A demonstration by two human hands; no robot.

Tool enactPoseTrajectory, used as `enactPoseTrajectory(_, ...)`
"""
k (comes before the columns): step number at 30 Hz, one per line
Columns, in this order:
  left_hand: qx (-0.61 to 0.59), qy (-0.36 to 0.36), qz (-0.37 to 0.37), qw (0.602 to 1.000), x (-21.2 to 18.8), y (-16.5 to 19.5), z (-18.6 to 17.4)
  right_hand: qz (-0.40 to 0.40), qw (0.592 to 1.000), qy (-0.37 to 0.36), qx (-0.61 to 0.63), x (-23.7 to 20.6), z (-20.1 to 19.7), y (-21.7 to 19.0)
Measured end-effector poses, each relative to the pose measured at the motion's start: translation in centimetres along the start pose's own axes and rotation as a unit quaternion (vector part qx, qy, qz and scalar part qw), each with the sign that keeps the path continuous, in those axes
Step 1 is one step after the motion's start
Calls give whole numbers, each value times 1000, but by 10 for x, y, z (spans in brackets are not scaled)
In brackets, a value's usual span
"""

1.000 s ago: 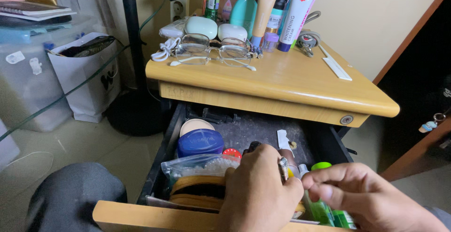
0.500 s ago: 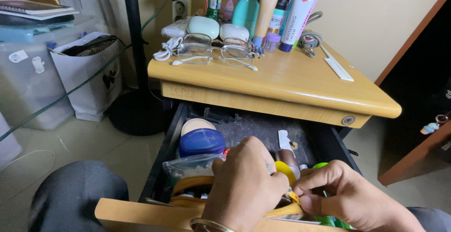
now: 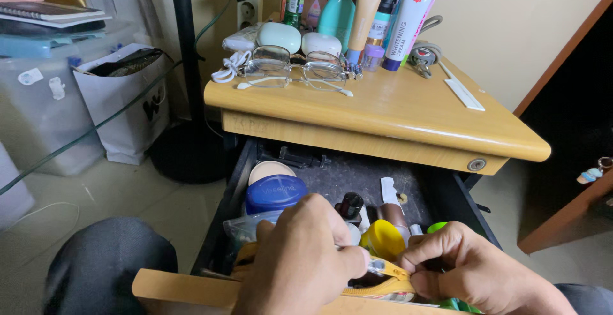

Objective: The person sits on the floor in front of a bedside table and empties its drawer, taking out glasses, a comb, pouches, cosmetic containers and small cases. They place items on the tabletop, sort through them, and return and arrange the items back inside the drawer.

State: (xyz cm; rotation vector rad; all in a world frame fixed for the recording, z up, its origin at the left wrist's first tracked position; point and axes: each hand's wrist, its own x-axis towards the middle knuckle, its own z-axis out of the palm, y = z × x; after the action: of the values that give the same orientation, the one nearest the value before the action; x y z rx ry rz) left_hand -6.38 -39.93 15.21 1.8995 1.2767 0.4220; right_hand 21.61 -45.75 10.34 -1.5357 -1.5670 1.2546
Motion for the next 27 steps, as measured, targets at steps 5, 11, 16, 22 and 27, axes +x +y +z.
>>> enactPoseTrajectory(5,56,58,12,997,4,-29,-13,98,989,100,37,0,-1,9)
enactPoseTrajectory(11,30,121,-69,990,-5,-60,-26,76,992,65,74,-1,-4,11)
enactPoseTrajectory(16,69,135,-64,986,-16,-71,-44,45,994,52,83,-1,1,9)
enactPoseTrajectory(22,75,166,-160,970,-41,-83,-85,40,996,60,46,-5,4,4)
enactPoseTrajectory(27,108,121,-64,985,-43,-94,-110,55,996,32,69,-6,2,3)
